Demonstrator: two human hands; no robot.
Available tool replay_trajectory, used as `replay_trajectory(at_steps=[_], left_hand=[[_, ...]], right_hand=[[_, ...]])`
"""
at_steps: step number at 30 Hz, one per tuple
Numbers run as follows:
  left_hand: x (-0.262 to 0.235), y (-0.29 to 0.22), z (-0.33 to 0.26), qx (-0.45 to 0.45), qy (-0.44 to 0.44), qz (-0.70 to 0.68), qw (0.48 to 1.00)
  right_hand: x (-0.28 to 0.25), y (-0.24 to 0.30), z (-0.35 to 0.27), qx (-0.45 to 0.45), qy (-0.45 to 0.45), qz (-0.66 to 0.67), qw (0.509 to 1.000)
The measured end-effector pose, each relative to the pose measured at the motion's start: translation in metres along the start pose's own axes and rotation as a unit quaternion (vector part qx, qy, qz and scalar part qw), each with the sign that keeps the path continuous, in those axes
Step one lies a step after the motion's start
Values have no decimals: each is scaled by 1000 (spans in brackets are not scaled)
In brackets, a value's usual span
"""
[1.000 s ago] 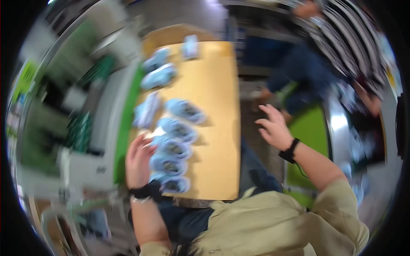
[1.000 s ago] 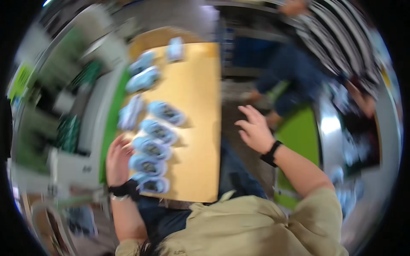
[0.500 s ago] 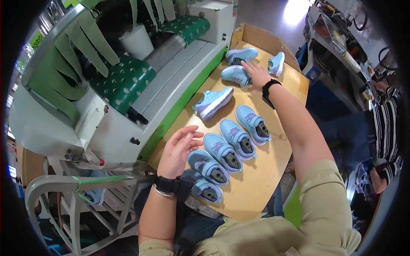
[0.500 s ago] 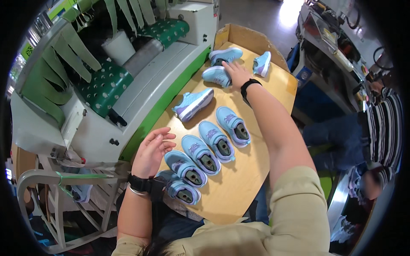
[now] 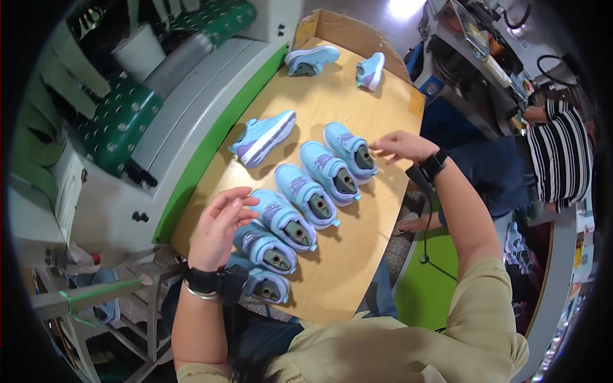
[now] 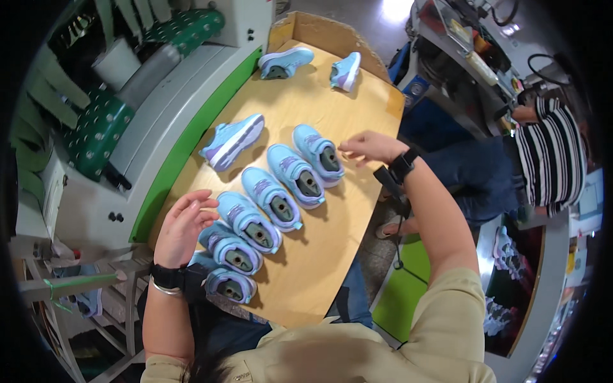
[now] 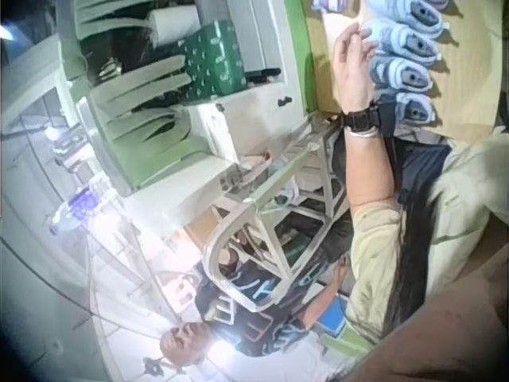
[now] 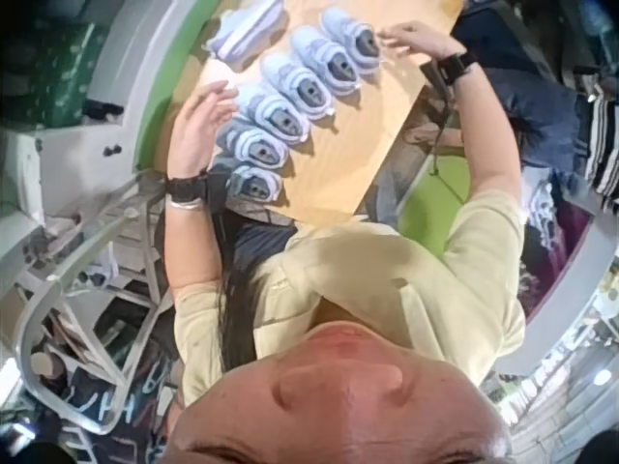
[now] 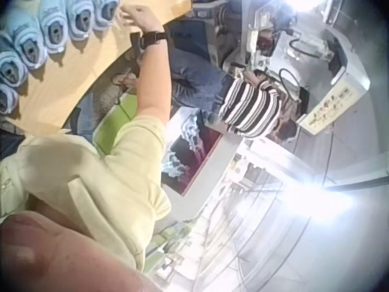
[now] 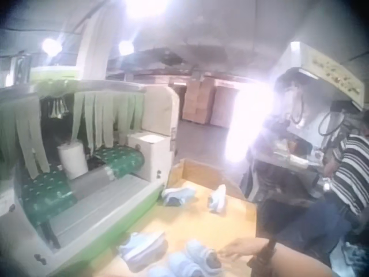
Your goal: The person picks up light blue and purple sneakers from a conveyor belt and places them onto a wooden table. They repeatedly pick up the shoes, turn them over to inspect the soles and uppers, and place them back down in a row. The person handles the shoes one at a time, organizing them on the table while other workers are visible in the background.
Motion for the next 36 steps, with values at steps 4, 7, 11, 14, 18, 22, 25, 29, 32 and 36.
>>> replay_trajectory(at_steps=[4, 7, 11, 14, 18, 22, 25, 29, 32, 36], left_hand=[[4, -3, 9, -5, -10, 12, 1000], [1, -8, 15, -2, -14, 18, 1000], [-8, -7, 11, -17, -33, 16, 999], [-15, 7, 9, 15, -17, -5, 1000], [-8, 9, 19, 54, 48, 40, 997], [-4, 13, 9, 37, 14, 49, 998], [3, 16, 19, 50, 54, 19, 997], [9, 7, 12, 39, 7, -28, 999], [25, -3, 17, 68, 68, -44, 994], [65, -3, 16, 85, 126, -93, 984]], right_hand=[[-64, 15, 42, -10, -171, -168, 971], [-97, 46, 90, -98, -330, -350, 871], [-123, 55, 185, -129, -419, -508, 742], [-126, 53, 183, -78, -380, -454, 802], [-203, -54, 169, -79, -399, -419, 812], [-194, -107, 162, -136, -343, -226, 901], [-147, -145, 105, -166, -201, 52, 964], [-3, -70, -8, -149, -254, 74, 953], [47, -27, -66, -159, -197, 315, 915], [106, 55, -133, -315, -181, 244, 899]])
Point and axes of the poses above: each hand's wrist, its own z-axis towards the middle knuckle, its own x-axis out of the palm, y = z × x, the point moved 3 cm from there along z, towards the middle knuckle, and after that the axes turned 7 degrees about y, right-handed, at the moved point
